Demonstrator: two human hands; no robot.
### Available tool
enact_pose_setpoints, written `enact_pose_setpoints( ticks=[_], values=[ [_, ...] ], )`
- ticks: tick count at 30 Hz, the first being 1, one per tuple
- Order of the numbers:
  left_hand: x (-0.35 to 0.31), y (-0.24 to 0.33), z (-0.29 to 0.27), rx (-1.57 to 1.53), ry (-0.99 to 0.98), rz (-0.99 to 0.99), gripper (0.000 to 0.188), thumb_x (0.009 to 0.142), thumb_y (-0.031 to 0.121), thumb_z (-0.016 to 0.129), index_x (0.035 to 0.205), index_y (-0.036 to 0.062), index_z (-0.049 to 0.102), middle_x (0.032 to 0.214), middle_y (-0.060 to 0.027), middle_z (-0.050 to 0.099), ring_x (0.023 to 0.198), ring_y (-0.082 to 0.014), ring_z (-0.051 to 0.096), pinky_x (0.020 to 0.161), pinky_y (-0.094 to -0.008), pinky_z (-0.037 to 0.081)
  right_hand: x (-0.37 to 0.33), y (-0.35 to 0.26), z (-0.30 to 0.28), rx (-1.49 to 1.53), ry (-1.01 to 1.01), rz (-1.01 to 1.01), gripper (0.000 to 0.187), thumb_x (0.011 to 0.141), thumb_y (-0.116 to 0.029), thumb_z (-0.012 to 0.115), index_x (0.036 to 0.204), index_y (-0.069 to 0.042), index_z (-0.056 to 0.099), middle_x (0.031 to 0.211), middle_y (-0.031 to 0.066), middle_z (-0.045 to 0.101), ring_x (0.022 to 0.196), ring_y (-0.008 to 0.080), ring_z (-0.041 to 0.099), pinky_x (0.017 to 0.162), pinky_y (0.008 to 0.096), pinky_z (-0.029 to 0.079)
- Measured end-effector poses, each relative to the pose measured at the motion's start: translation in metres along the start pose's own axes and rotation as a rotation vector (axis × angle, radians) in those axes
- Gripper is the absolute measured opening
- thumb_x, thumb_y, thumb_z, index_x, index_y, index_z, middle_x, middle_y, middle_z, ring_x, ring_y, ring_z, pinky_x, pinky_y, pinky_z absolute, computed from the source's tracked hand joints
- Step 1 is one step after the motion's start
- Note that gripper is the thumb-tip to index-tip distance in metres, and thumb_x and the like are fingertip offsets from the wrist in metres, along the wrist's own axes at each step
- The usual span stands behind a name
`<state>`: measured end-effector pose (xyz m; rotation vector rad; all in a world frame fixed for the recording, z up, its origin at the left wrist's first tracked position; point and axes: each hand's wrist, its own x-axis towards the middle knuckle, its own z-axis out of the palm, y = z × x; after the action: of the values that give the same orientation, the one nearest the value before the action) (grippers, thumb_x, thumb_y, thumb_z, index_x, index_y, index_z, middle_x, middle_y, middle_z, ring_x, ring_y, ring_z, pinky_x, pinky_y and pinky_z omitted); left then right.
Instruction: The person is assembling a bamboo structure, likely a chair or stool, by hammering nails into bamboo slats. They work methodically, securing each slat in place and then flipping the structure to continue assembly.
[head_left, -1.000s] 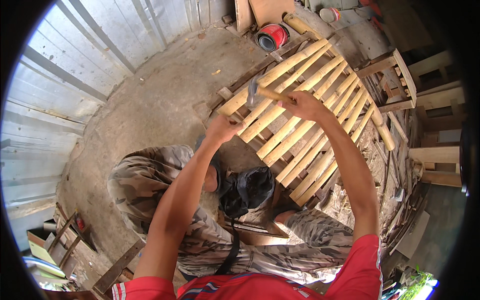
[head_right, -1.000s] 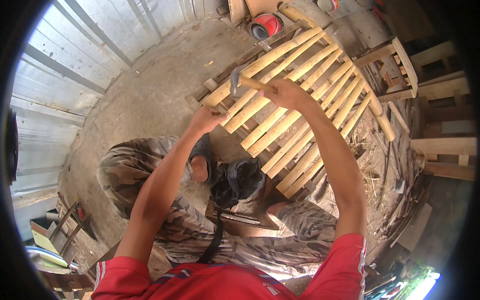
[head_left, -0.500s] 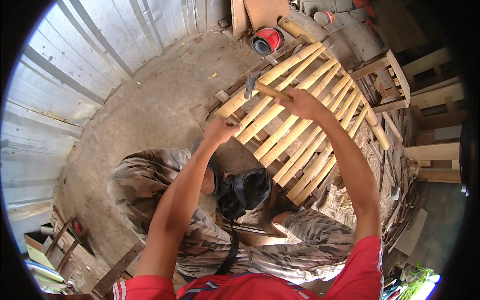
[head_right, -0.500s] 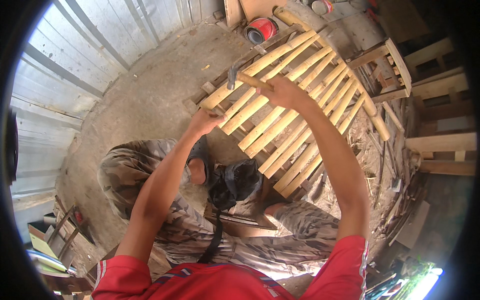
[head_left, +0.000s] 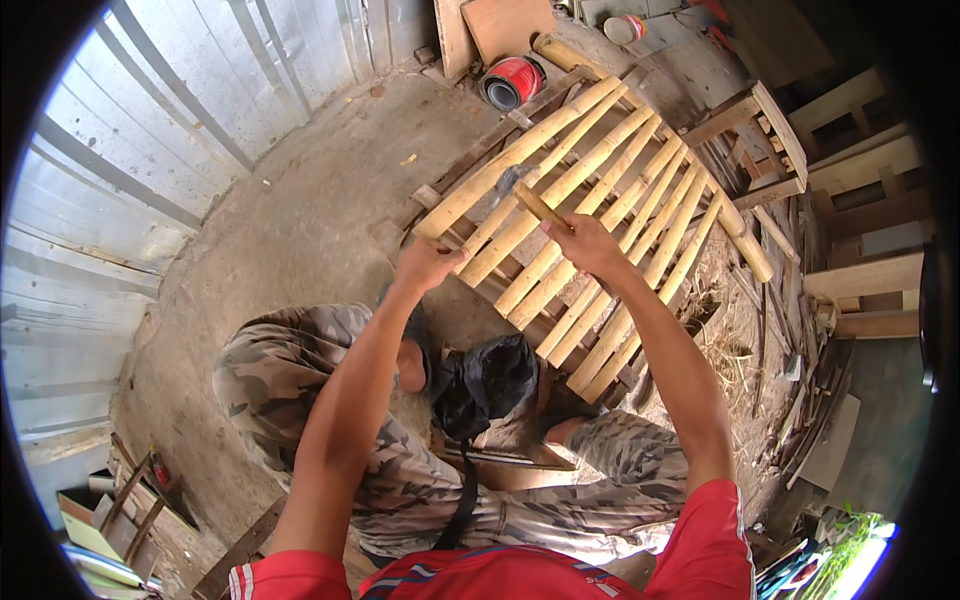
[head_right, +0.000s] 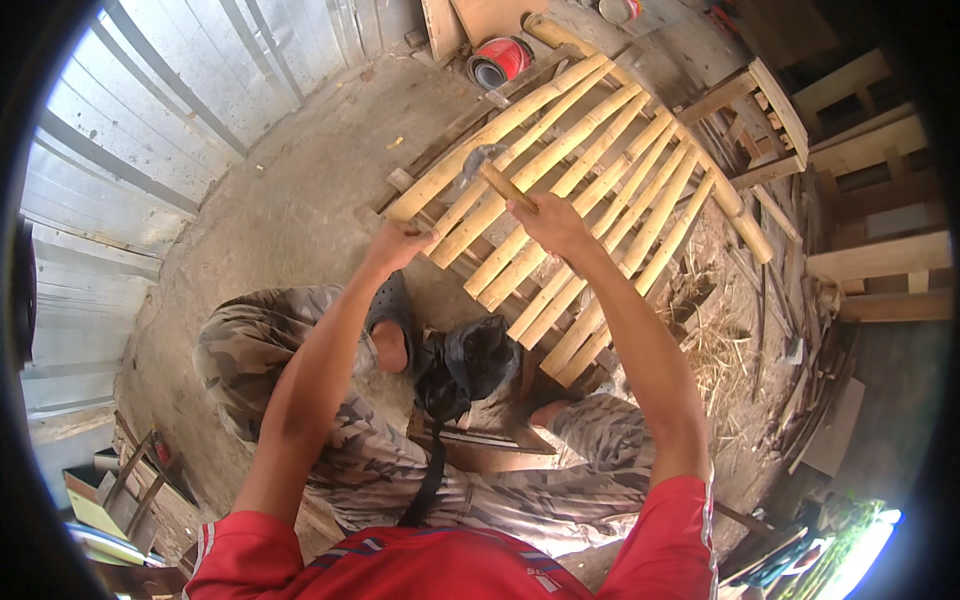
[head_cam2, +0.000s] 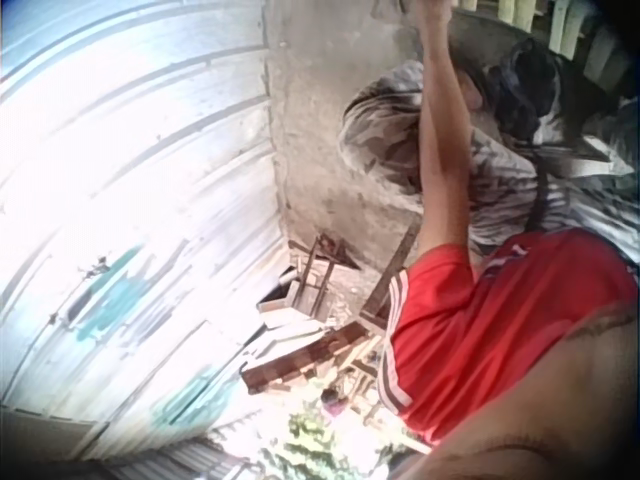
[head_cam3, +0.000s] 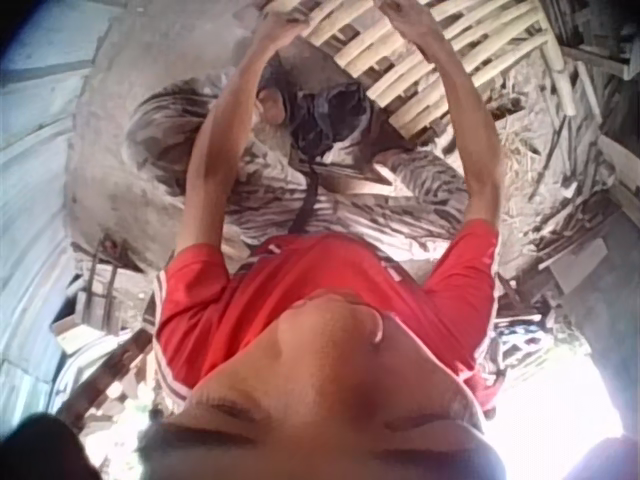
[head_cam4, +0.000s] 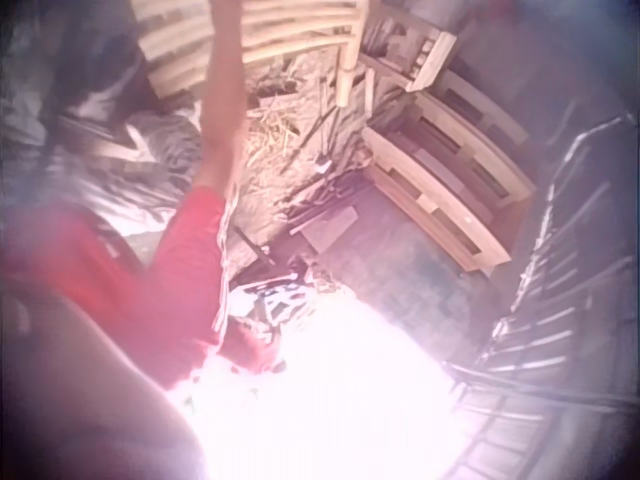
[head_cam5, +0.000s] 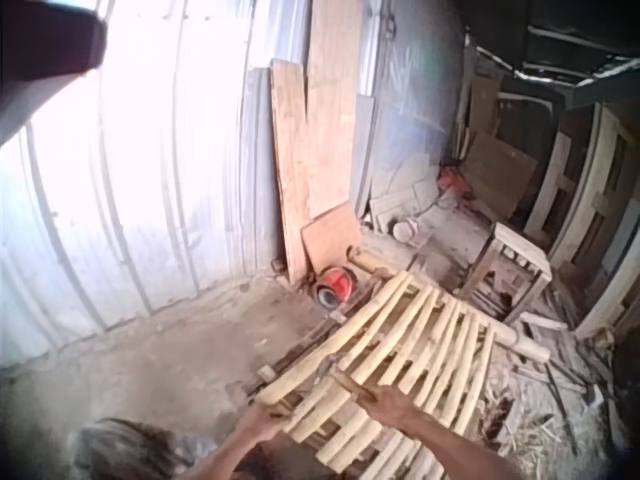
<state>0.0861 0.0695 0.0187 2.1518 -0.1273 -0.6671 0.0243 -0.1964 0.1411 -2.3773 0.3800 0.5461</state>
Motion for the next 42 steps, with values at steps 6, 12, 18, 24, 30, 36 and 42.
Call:
enact_pose_setpoints(
  ticks=[6, 12, 18, 24, 30, 36, 42],
  values=[
    [0.001, 0.008, -0.002, 0.020, -0.021, -0.029, 0.051, 0.079, 0.051, 0.077, 0.083, -0.0001, 0.077, 0.064, -0.0130, 0.064, 0.062, -0.0261, 0.062, 0.060, -0.0402, 0.046, 0.007, 0.012, -0.001, -0.133, 0.094, -0.096, 0.055, 0.097, -0.053, 0.056, 0.095, 0.000, 0.066, 0.065, 0.0144, 0.063, 0.062, 0.0301, 0.065, 0.062, 0.0438, 0.052],
    [-0.004, -0.001, -0.002, -0.060, 0.045, 0.010, 0.047, 0.082, 0.042, 0.080, 0.076, -0.0038, 0.074, 0.051, -0.0041, 0.051, 0.049, -0.0149, 0.047, 0.048, -0.0359, 0.035, -0.041, -0.028, 0.019, -0.068, 0.384, -0.355, 0.035, 0.099, -0.033, 0.061, 0.105, 0.002, 0.062, 0.077, 0.0259, 0.067, 0.074, 0.0433, 0.069, 0.065, 0.0488, 0.053],
    [-0.001, 0.004, 0.000, 0.012, -0.017, -0.074, 0.053, 0.079, 0.050, 0.077, 0.090, -0.0014, 0.077, 0.072, -0.0139, 0.067, 0.070, -0.0269, 0.064, 0.066, -0.0401, 0.048, -0.051, -0.023, 0.050, -0.207, 0.393, -0.339, 0.033, 0.098, -0.027, 0.061, 0.116, 0.000, 0.054, 0.076, 0.0241, 0.068, 0.070, 0.0422, 0.069, 0.061, 0.0523, 0.055],
    [-0.005, 0.004, -0.001, -0.009, 0.006, -0.070, 0.055, 0.080, 0.054, 0.075, 0.089, -0.0003, 0.078, 0.076, -0.0163, 0.073, 0.075, -0.0311, 0.071, 0.070, -0.0421, 0.053, -0.060, -0.024, 0.050, -0.250, 0.494, -0.381, 0.030, 0.097, -0.025, 0.063, 0.112, -0.001, 0.055, 0.076, 0.0219, 0.069, 0.064, 0.0417, 0.068, 0.055, 0.0506, 0.055],
    [-0.005, 0.005, -0.003, -0.148, -0.060, -0.140, 0.057, 0.084, 0.050, 0.078, 0.094, -0.0053, 0.073, 0.068, -0.0075, 0.064, 0.057, -0.0148, 0.055, 0.049, -0.0320, 0.044, -0.066, -0.033, 0.068, -0.147, 0.565, -0.390, 0.033, 0.099, -0.028, 0.061, 0.118, -0.002, 0.055, 0.081, 0.0215, 0.070, 0.065, 0.0405, 0.069, 0.057, 0.0492, 0.056],
    [-0.027, 0.009, 0.003, -0.272, -0.098, -0.210, 0.069, 0.084, 0.066, 0.068, 0.101, -0.0005, 0.072, 0.083, -0.0079, 0.071, 0.067, -0.0142, 0.061, 0.059, -0.0294, 0.052, -0.059, -0.021, 0.070, -0.259, 0.485, -0.279, 0.033, 0.098, -0.028, 0.062, 0.116, -0.002, 0.056, 0.083, 0.0219, 0.070, 0.066, 0.0414, 0.069, 0.056, 0.0494, 0.056],
    [-0.029, -0.004, 0.006, -0.315, -0.105, -0.270, 0.071, 0.082, 0.072, 0.066, 0.097, 0.0032, 0.071, 0.082, -0.0046, 0.069, 0.069, -0.0143, 0.062, 0.061, -0.0325, 0.053, -0.072, -0.059, 0.058, -0.079, 0.617, -0.414, 0.030, 0.098, -0.025, 0.061, 0.117, -0.003, 0.053, 0.089, 0.0194, 0.071, 0.068, 0.0426, 0.068, 0.057, 0.0498, 0.056]
  ],
)
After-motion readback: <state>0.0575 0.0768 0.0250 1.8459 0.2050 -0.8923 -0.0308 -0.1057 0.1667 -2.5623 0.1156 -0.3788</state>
